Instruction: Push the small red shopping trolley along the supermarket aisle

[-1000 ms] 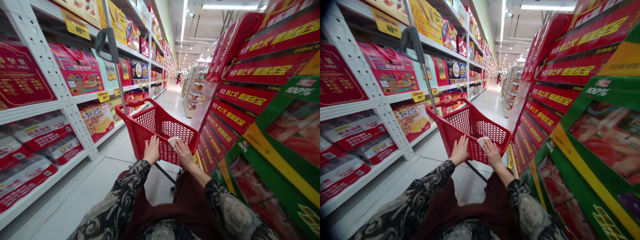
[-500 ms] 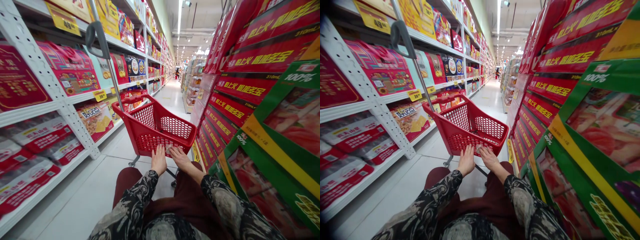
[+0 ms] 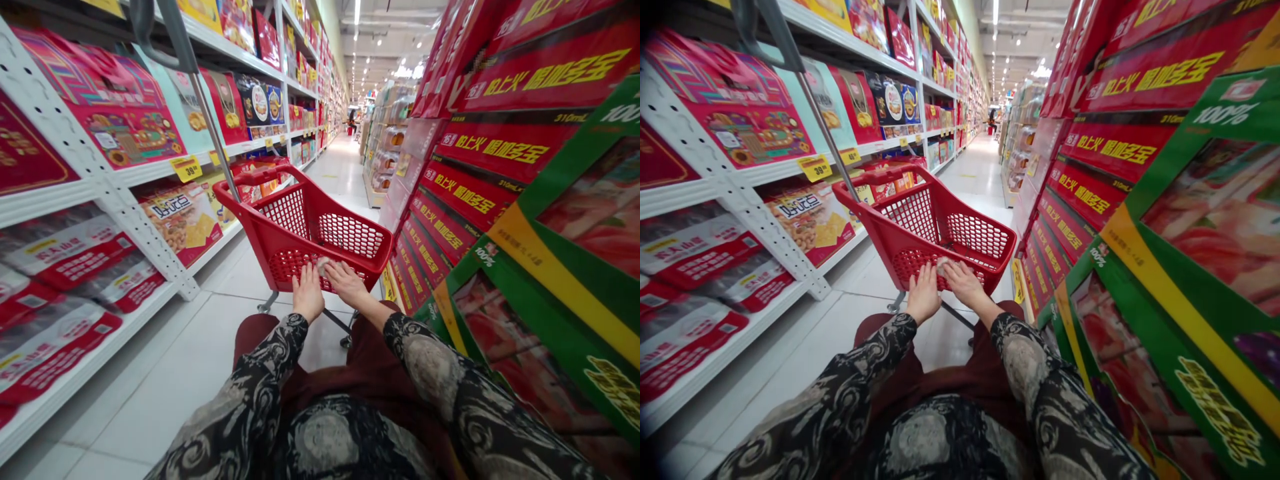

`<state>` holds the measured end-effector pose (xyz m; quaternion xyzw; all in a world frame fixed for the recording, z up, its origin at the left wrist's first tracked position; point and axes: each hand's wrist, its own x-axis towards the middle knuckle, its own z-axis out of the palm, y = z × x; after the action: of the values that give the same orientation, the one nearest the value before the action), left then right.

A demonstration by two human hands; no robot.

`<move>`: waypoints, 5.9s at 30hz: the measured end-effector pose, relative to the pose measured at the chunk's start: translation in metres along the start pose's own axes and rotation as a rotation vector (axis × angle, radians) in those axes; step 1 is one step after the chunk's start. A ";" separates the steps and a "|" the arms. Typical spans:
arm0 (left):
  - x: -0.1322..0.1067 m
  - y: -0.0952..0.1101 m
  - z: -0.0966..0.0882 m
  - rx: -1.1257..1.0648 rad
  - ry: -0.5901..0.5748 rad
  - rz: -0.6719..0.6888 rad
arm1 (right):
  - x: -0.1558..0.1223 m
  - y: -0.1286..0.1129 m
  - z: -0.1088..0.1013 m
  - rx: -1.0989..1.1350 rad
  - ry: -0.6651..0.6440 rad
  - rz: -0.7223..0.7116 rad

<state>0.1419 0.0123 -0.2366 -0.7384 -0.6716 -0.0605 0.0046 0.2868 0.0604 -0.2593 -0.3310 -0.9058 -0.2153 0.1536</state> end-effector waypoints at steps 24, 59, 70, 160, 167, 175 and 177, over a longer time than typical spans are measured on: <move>-0.009 -0.025 0.005 -0.060 -0.068 -0.090 | 0.011 -0.019 0.014 0.042 -0.132 -0.043; 0.013 -0.055 -0.027 -0.029 0.055 -0.149 | 0.085 -0.013 -0.006 -0.011 0.032 -0.049; 0.013 -0.059 -0.022 -0.033 0.059 -0.136 | 0.073 -0.021 -0.006 0.019 0.032 -0.067; 0.017 -0.084 -0.043 0.016 0.164 -0.158 | 0.121 -0.022 -0.035 0.119 0.293 0.130; 0.019 -0.092 -0.049 0.030 0.177 -0.156 | 0.113 -0.032 -0.015 0.080 0.115 0.027; 0.017 -0.110 -0.052 0.027 0.182 -0.219 | 0.140 -0.041 -0.037 0.149 0.292 0.052; 0.020 -0.114 -0.060 0.027 0.198 -0.245 | 0.163 -0.040 -0.049 0.157 0.369 0.107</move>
<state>0.0252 0.0376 -0.1837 -0.6412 -0.7537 -0.1240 0.0736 0.1469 0.0958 -0.1599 -0.3206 -0.8576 -0.1925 0.3532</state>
